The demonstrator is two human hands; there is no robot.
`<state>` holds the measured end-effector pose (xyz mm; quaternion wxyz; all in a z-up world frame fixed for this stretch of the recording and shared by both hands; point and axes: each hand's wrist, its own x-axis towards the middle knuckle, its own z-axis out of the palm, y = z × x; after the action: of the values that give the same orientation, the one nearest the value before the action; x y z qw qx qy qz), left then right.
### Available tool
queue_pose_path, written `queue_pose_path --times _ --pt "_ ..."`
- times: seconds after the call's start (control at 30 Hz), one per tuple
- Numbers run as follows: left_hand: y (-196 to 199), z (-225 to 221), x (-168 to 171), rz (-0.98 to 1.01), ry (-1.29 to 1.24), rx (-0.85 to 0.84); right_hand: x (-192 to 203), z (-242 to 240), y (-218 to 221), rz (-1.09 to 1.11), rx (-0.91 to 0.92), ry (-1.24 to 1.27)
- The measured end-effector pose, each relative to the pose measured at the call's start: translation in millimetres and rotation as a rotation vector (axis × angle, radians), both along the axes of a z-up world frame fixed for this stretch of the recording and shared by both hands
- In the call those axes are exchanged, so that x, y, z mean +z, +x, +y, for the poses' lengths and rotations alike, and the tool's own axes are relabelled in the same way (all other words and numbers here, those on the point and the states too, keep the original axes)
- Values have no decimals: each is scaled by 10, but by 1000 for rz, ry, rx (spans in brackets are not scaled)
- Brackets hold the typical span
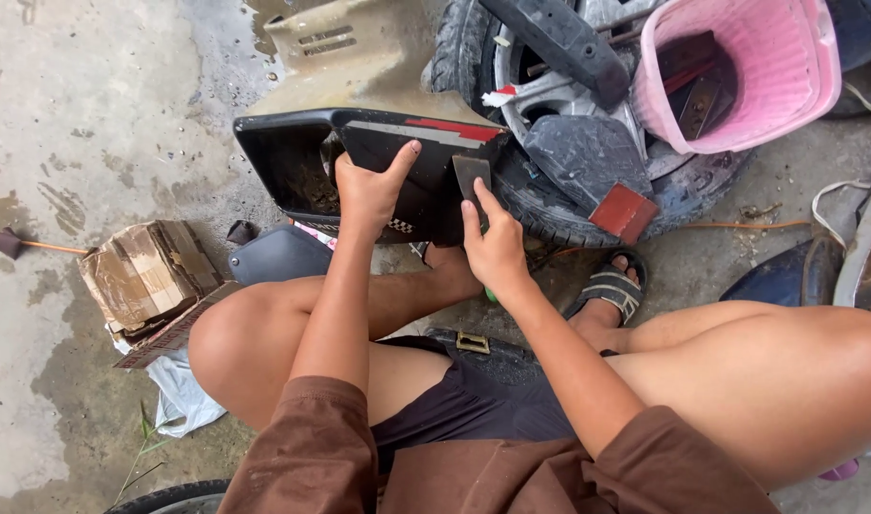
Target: The person scrapes paint off a black motorcycle fairing using a green-handled scraper. They hold the fairing with one hand and scrape the surface with the other, removing layers of paint.
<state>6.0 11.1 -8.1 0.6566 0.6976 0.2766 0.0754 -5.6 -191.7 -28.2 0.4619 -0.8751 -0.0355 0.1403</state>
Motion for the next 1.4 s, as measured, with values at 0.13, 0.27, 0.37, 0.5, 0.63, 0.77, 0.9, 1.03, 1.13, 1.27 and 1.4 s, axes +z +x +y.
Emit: queue_pose_path --times 0.13,0.27,0.37,0.5,0.63,0.77,0.9,1.03,1.13,1.27,1.4 --pt "16 -13 50 -27 23 -3 -90 -29 81 -71 47 -24" --pt "5 -22 106 -41 19 -21 -58 7 24 -88 29 -14" --pt "10 -38 103 -13 22 -11 -63 9 54 -59 52 26" --pt "6 -7 66 9 18 -3 -97 37 148 -84 0 -15" --pt "13 -20 141 6 12 -20 29 8 -1 -43 27 0" --pt "-36 14 56 -20 18 -61 -123 -63 249 -47 9 18" --pt "-35 14 77 -12 -5 -43 23 -54 27 -24 74 -11" --pt "13 0 164 -9 -14 -31 -6 -16 165 -70 102 -16" --pt "57 -30 239 -27 -21 -6 95 -25 75 -68 109 10" --pt "45 -27 245 -19 -19 -9 42 12 177 -112 126 -11" --pt "22 -7 79 -30 -18 -25 92 47 63 -159 130 -89"
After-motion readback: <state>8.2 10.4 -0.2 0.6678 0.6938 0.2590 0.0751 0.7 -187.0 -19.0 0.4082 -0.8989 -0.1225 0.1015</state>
